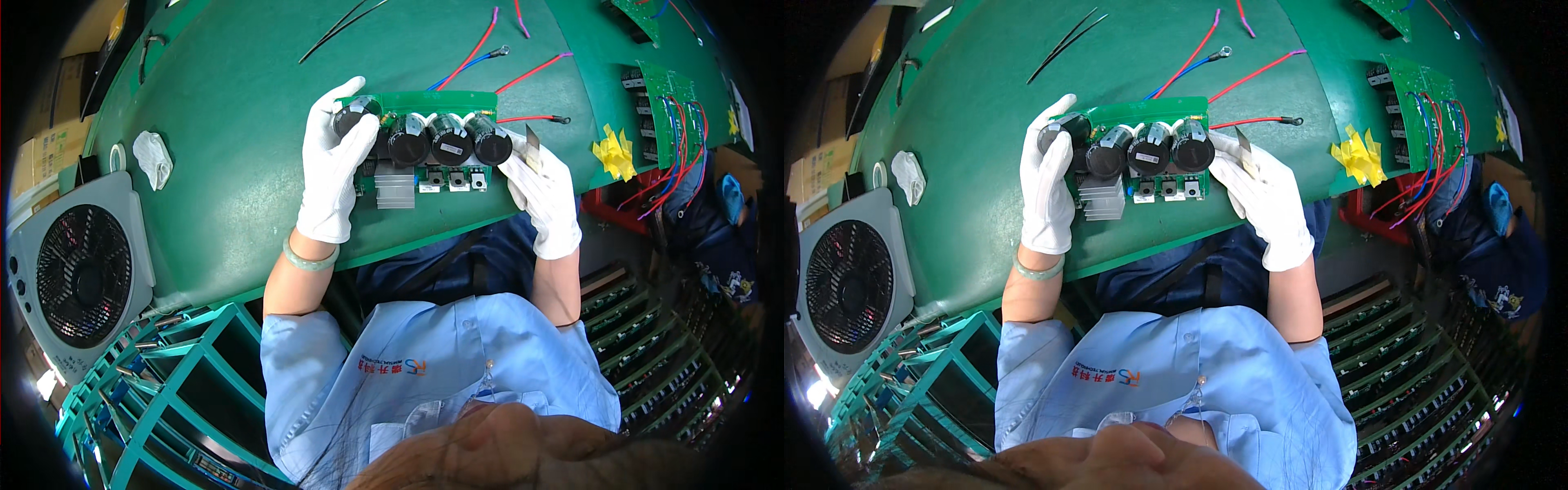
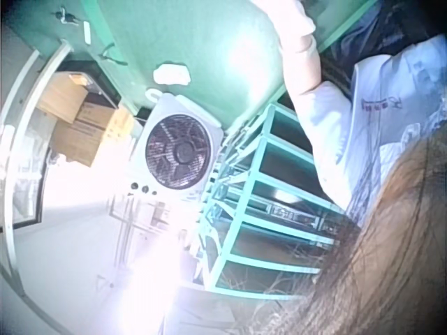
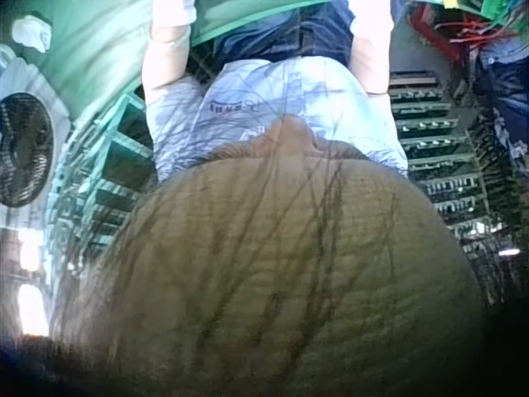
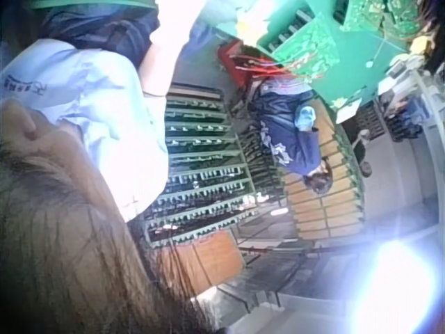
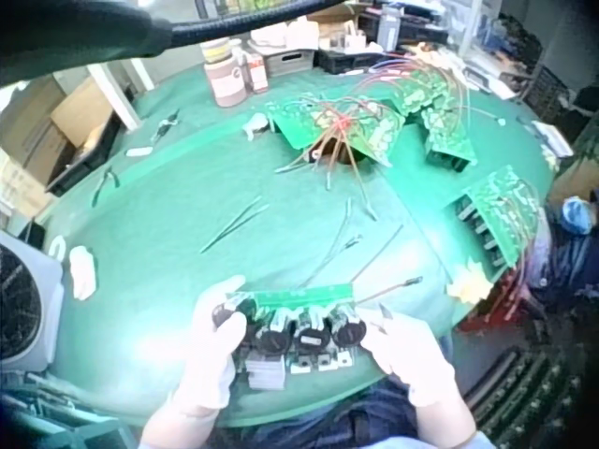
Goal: Assembling and inspecting printed circuit boards at a factory workstation.
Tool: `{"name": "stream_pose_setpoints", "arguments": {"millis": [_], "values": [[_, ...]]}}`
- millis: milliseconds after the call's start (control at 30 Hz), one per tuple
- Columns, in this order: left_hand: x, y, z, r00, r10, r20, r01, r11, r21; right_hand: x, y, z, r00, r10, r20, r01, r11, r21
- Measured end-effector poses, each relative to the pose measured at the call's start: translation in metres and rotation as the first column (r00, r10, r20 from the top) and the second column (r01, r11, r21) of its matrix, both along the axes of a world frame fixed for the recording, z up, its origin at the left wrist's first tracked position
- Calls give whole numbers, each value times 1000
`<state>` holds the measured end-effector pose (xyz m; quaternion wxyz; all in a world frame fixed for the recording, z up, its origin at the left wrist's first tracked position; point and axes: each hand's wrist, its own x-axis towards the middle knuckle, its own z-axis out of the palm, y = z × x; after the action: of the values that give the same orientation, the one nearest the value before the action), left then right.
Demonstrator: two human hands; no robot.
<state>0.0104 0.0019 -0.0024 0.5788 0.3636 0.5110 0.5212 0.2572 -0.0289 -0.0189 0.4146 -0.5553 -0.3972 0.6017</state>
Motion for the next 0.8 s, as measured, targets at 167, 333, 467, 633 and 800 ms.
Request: {"name": "stream_pose_setpoints", "arguments": {"millis": [167, 333, 467, 633, 800], "values": [[0, 1, 0, 999, 21, 27, -20, 999, -47, 2, 1, 10, 999, 46, -6, -46, 999, -27], [3, 3, 3, 998, 32, 48, -29, 998, -55, 19, -15, 4, 937, -33, 347, -61, 965, 256], [4, 2, 5, 999, 29, 18, -28, 999, -43, 27, -4, 22, 548, -29, 836, -605, 677, 420], [2, 2, 1, 999, 25, -23, -25, 999, -22, 14, 3, 22, 355, -151, 923, -742, 555, 376], [1, 1, -5, 995, 5, -99, -3, 1000, 24, 8, 15, 23, 391, -208, 896, -812, 380, 443]]}}
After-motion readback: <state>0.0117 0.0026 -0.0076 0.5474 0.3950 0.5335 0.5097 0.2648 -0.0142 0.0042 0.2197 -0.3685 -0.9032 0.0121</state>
